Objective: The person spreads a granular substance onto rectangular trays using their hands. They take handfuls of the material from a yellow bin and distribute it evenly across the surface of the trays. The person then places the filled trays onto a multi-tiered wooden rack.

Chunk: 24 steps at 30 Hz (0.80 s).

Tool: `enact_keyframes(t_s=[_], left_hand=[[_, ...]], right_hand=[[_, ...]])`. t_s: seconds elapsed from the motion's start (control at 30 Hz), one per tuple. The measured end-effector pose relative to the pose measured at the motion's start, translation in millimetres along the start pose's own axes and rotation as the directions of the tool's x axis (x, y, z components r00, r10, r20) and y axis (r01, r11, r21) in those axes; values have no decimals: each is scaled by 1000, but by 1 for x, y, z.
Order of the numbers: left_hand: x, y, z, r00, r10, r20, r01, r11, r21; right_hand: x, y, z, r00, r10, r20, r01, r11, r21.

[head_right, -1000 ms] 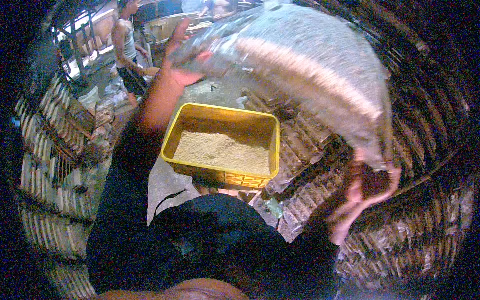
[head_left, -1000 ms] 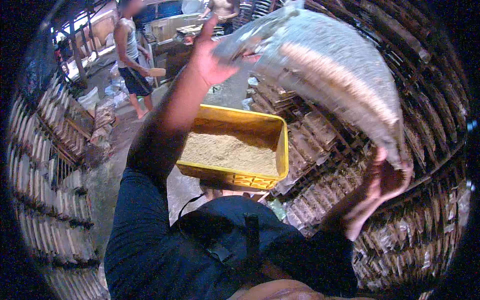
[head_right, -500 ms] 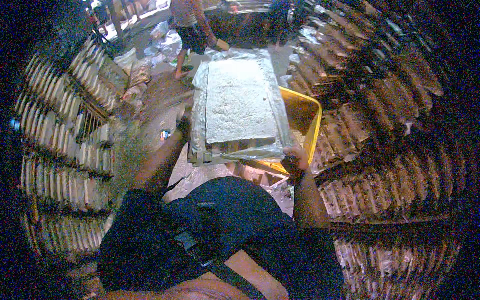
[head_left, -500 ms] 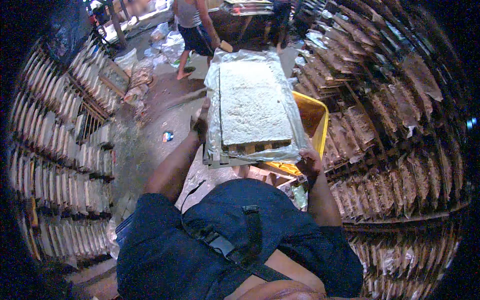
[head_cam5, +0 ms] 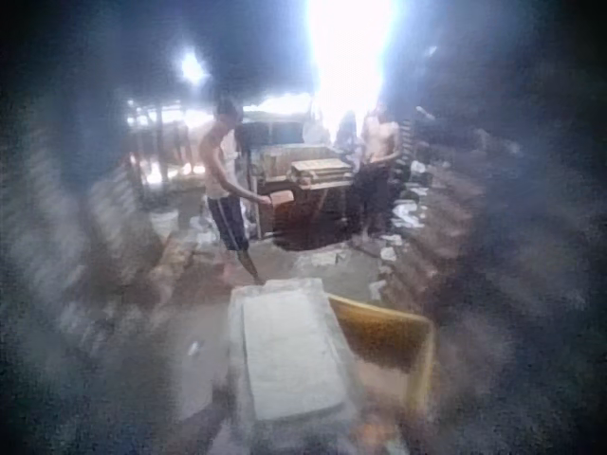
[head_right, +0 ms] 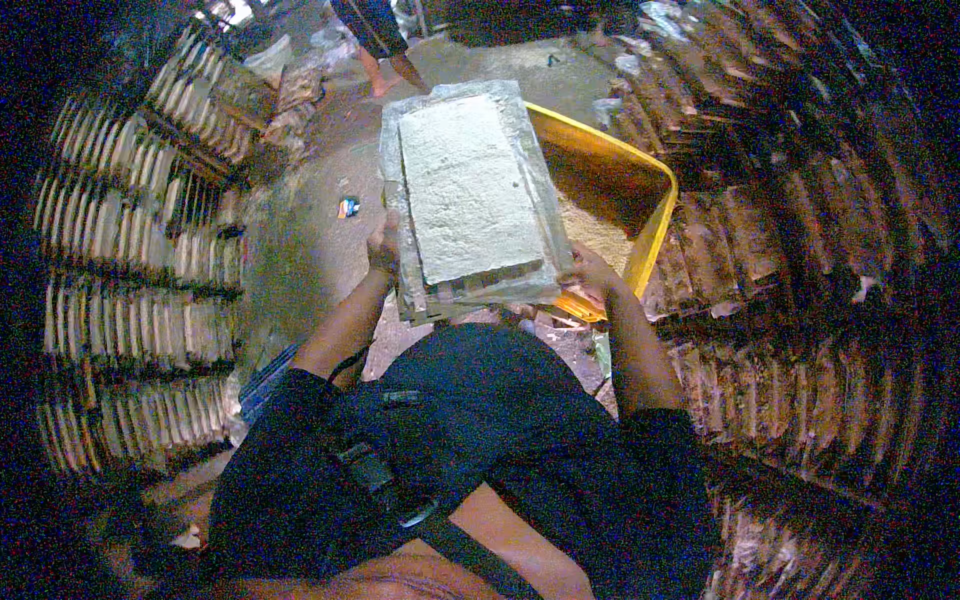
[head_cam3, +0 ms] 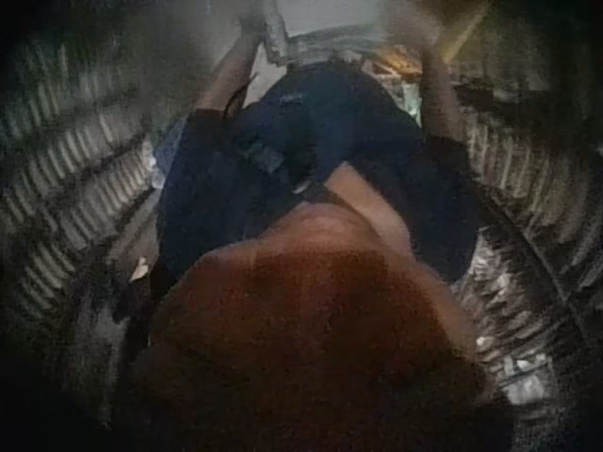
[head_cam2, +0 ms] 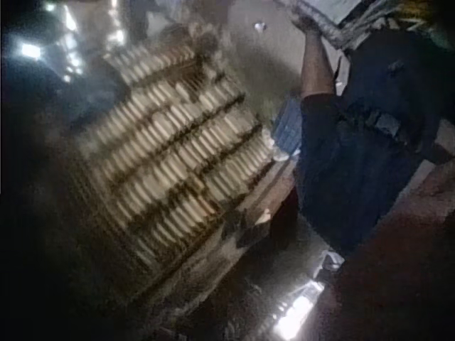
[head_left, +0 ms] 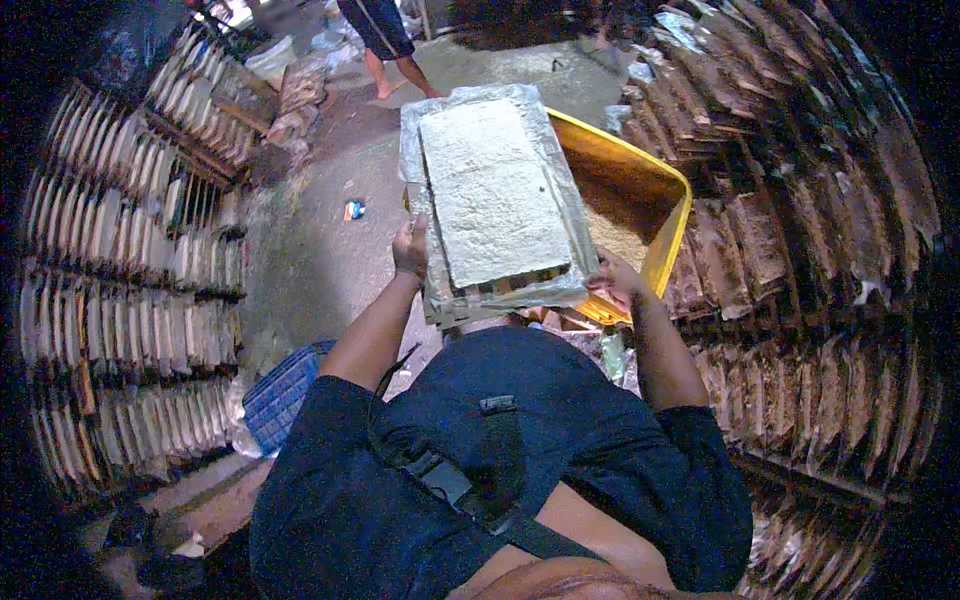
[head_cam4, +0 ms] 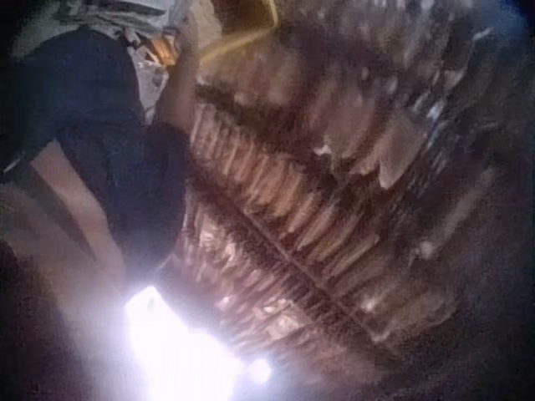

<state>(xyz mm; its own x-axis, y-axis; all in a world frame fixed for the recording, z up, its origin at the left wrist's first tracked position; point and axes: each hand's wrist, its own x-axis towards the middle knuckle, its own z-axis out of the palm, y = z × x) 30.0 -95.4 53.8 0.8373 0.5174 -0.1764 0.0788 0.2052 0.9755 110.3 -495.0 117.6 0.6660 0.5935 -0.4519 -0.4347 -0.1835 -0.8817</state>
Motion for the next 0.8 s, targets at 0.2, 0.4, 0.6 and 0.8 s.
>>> enact_keyframes(t_s=[0.2, 0.4, 0.6, 0.8], left_hand=[[-2, 8, 7, 994, 27, -104, 24, 888, 459], [11, 50, 21, 982, 16, -190, 121, 715, 688], [22, 21, 15, 890, 304, -340, 61, 659, 750], [18, 38, 26, 944, 161, -289, 146, 580, 801]], right_hand=[[30, -2, -36, 994, 106, 26, -103, 989, -109], [138, -46, -28, 850, -362, -382, 88, 814, -575], [174, -74, 0, 665, -570, -483, -205, 483, -851], [178, -84, -1, 796, -561, -227, 215, 612, -761]])
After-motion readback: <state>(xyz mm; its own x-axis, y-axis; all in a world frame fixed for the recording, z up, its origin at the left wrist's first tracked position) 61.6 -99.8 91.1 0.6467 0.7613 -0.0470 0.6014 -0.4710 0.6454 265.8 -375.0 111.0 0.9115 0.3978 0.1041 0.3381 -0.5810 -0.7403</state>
